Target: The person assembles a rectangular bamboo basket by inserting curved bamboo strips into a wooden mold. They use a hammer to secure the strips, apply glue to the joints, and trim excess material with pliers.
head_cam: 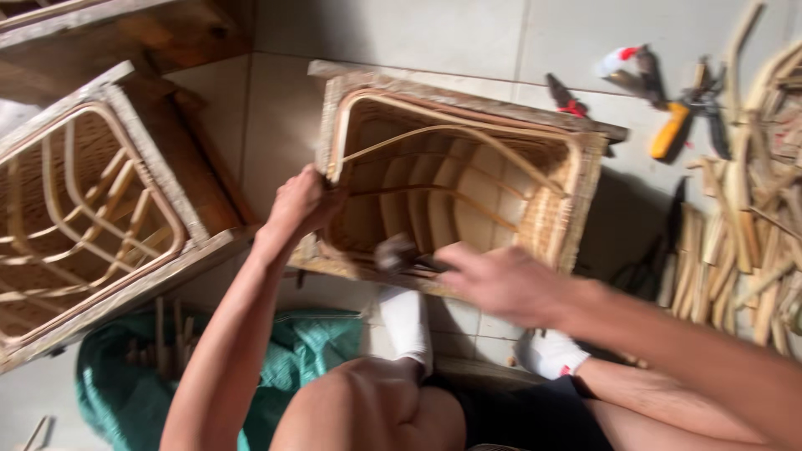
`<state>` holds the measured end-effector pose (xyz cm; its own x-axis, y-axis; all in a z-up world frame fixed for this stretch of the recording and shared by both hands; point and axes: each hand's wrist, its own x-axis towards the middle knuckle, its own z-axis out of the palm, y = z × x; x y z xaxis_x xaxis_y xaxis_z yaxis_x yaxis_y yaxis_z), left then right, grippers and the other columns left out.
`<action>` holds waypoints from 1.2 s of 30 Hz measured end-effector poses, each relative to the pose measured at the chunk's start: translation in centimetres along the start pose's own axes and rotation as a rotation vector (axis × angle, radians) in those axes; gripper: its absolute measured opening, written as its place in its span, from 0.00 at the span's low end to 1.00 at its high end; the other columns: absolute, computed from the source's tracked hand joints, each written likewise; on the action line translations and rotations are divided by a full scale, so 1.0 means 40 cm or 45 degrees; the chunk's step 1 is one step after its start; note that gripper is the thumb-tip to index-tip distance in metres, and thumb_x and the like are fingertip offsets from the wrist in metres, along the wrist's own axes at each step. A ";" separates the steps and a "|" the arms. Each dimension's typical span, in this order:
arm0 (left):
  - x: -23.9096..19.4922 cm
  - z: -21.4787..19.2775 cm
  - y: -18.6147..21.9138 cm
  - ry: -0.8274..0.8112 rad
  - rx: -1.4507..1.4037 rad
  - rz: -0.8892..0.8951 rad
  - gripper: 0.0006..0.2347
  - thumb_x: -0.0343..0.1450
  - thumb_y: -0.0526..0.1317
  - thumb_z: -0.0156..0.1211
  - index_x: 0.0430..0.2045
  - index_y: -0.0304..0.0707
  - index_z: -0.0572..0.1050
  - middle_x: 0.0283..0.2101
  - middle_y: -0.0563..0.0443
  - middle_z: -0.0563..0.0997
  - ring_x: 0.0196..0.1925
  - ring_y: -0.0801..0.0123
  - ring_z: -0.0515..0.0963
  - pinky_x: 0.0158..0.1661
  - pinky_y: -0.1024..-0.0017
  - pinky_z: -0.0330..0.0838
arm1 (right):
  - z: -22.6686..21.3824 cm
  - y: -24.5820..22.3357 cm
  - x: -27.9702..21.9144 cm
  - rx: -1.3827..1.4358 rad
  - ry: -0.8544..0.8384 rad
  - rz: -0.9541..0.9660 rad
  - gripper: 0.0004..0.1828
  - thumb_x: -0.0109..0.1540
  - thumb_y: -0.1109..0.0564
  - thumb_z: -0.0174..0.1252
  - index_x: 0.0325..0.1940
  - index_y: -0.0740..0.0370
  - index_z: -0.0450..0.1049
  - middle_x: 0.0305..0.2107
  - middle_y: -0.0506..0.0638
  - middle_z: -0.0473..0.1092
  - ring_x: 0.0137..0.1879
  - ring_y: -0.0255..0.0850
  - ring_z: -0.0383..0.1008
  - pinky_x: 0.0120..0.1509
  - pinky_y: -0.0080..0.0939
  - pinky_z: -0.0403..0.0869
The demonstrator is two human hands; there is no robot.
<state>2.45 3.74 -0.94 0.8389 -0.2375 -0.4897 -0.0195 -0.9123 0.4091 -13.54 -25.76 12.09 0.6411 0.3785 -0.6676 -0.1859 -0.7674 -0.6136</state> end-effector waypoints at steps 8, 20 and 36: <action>-0.221 0.079 0.176 0.413 0.461 0.780 0.32 0.62 0.34 0.60 0.65 0.41 0.61 0.63 0.45 0.73 0.64 0.60 0.72 0.66 0.54 0.65 | -0.211 0.339 -0.357 0.036 0.829 0.288 0.13 0.71 0.51 0.47 0.49 0.60 0.73 0.14 0.45 0.62 0.16 0.31 0.65 0.21 0.37 0.65; -0.274 0.258 0.243 -0.046 0.238 1.362 0.21 0.65 0.42 0.68 0.49 0.32 0.71 0.36 0.49 0.75 0.40 0.60 0.78 0.41 0.64 0.75 | 0.092 0.549 -0.257 0.233 0.900 0.090 0.11 0.68 0.54 0.52 0.44 0.65 0.71 0.18 0.54 0.66 0.23 0.41 0.70 0.27 0.45 0.68; -0.266 0.232 0.270 -0.103 0.214 1.345 0.23 0.63 0.41 0.68 0.49 0.30 0.71 0.38 0.47 0.77 0.41 0.57 0.79 0.40 0.63 0.75 | -0.159 0.488 -0.114 0.540 0.922 0.186 0.16 0.73 0.47 0.46 0.44 0.62 0.70 0.15 0.48 0.65 0.21 0.36 0.65 0.27 0.40 0.65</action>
<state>-11.74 -6.70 1.54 0.3151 -0.9490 -0.0023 -0.7938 -0.2649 0.5475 -15.36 -45.76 5.83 0.8803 -0.2448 -0.4064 -0.4744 -0.4694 -0.7447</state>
